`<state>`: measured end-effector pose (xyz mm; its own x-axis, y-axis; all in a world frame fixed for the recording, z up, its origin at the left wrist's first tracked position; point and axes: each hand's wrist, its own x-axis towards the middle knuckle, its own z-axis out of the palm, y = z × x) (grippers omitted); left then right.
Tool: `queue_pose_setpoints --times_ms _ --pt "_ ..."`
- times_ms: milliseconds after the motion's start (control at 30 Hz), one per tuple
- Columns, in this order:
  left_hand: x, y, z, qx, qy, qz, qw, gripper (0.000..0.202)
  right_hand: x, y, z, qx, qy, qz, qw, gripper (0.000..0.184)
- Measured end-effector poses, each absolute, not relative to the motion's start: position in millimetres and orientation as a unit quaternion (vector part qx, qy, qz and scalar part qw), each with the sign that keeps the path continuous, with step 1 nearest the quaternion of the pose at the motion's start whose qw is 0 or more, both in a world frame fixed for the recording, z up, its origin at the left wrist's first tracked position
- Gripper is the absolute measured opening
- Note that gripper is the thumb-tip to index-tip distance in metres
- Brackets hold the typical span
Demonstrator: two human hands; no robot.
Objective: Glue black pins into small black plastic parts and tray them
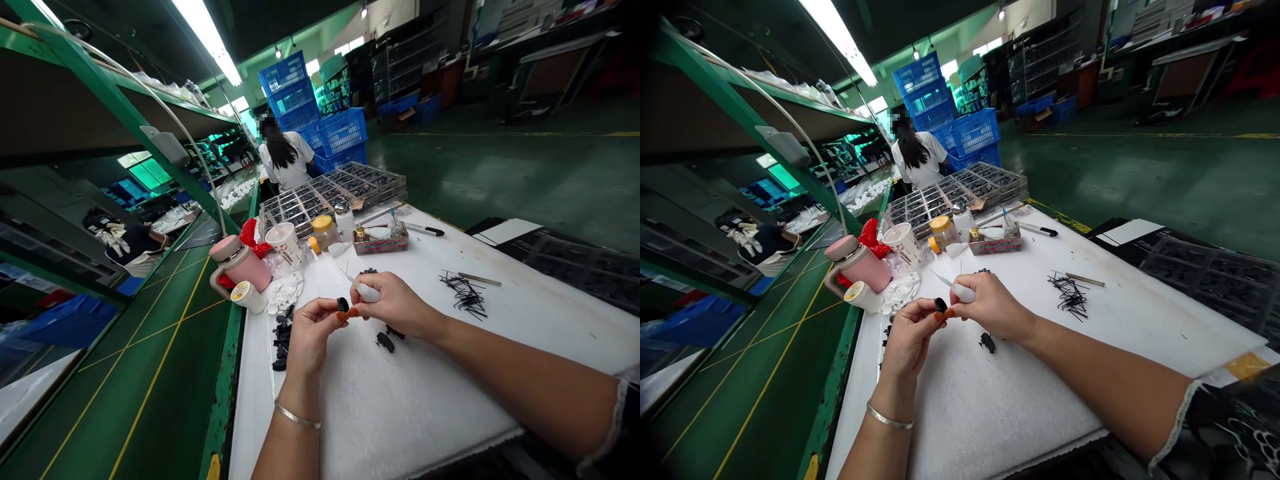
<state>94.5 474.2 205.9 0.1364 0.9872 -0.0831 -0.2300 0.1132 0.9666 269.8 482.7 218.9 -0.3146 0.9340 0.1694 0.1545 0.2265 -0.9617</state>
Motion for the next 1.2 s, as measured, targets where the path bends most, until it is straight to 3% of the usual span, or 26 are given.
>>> queue_pose_setpoints --times_ms 300,567,633,733,867,1200 --pt "95 471 209 0.438 0.413 0.479 0.638 0.024 272 488 218 -0.380 -0.661 0.483 0.431 0.015" --pt "86 478 204 0.437 0.420 0.490 0.627 0.029 342 484 263 -0.487 -0.581 0.280 0.589 0.027" --pt "84 481 203 0.431 0.420 0.493 0.628 0.031 364 475 266 -0.546 -0.598 0.238 0.536 0.021" --pt "85 481 203 0.423 0.421 0.490 0.635 0.031 392 462 251 -0.632 -0.658 0.203 0.355 0.009" --pt "90 476 206 0.422 0.424 0.479 0.642 0.031 410 453 218 -0.662 -0.705 0.167 0.193 0.014" --pt "89 478 206 0.417 0.421 0.478 0.648 0.032 397 452 199 -0.624 -0.763 0.120 0.123 0.014"
